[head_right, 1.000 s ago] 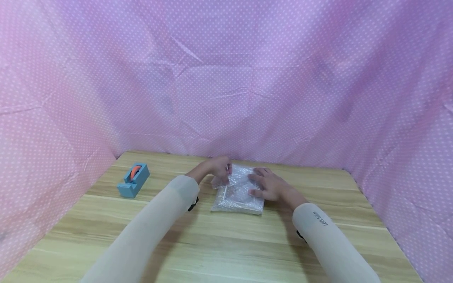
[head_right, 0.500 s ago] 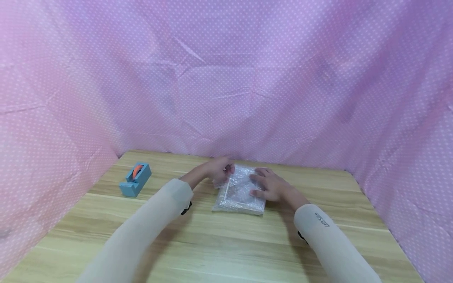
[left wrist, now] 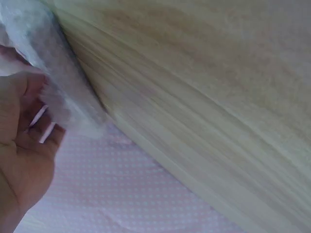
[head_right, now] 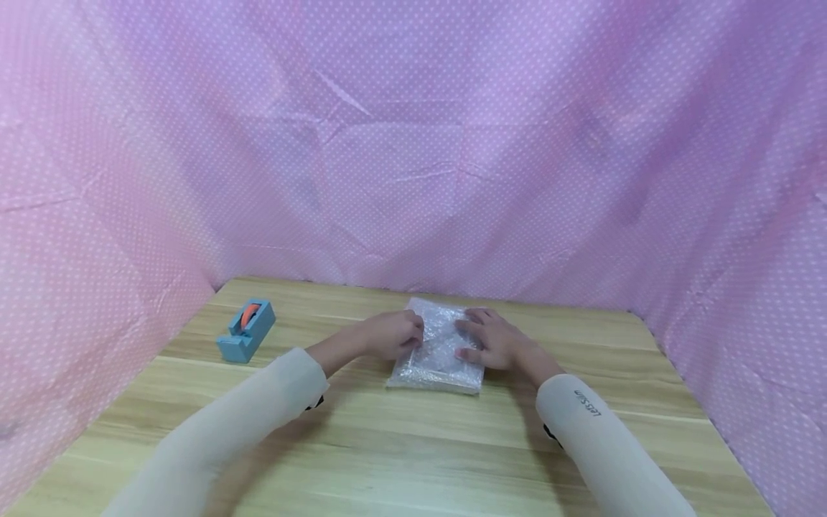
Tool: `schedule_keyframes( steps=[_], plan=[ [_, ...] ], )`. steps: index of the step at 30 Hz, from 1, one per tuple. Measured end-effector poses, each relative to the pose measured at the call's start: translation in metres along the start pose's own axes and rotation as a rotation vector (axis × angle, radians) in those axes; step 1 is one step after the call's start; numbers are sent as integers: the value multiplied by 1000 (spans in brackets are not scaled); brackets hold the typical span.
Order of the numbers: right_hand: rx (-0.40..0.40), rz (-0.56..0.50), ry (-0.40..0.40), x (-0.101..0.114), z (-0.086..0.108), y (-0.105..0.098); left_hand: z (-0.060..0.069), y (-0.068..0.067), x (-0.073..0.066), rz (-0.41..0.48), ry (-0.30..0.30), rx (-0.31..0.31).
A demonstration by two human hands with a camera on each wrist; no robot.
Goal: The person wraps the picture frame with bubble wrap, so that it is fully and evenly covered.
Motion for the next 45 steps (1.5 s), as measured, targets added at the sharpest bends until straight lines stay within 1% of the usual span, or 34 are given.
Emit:
schedule_keyframes(
  steps=[3, 7, 9, 13, 14, 17, 20, 23, 25, 27, 30, 32, 33, 36, 39, 40, 43, 45],
  plan=[
    [0, 3, 5, 0, 0, -1, 3, -1, -6, -21, 11, 35],
    [9, 6, 16, 0, 0, -1, 7, 1, -11, -42, 2, 94],
    [13, 11, 21, -1, 0, 0, 10, 3, -13, -80, 26, 118],
    [16, 8, 26, -1, 0, 2, 13, 6, -18, -183, 83, 135],
    [16, 6, 27, -1, 0, 2, 14, 6, -19, -208, 87, 139],
    [14, 3, 28, -1, 0, 2, 16, 7, -23, -234, 55, 162],
    [12, 2, 24, 0, 1, 2, 18, 7, -29, -223, 6, 182],
    [12, 2, 29, 0, 2, 1, 19, 7, -33, -186, -49, 194],
    [14, 1, 34, 0, 2, 1, 20, 7, -35, -178, -72, 197],
    [16, 0, 38, 0, 2, 0, 20, 7, -36, -199, -69, 202],
    [24, 5, 42, 0, 1, 0, 20, 7, -39, -255, -30, 196],
    [25, 8, 39, 1, 0, 0, 19, 7, -40, -271, -3, 189],
    [25, 8, 36, 1, 0, 0, 19, 6, -41, -262, 0, 183],
    [26, -3, 37, 2, -1, -1, 19, 3, -39, -192, -10, 177],
    [33, -15, 46, 3, -1, -1, 19, 3, -39, -120, -35, 190],
    [35, -16, 49, 3, 0, -1, 19, 3, -39, -109, -43, 195],
    [38, -15, 53, 4, 1, -1, 18, 5, -41, -121, -64, 209],
    [36, -18, 54, 4, 1, -1, 18, 6, -43, -157, -73, 219]
  ],
)
Point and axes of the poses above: each hand's wrist, its own z-axis away from the middle knuckle, its own y-axis out of the palm, x = y × z, the point moved 5 cm from there along -z, towards the middle knuckle, and after that the axes turned 6 degrees about -x, right-handed, at the moved point
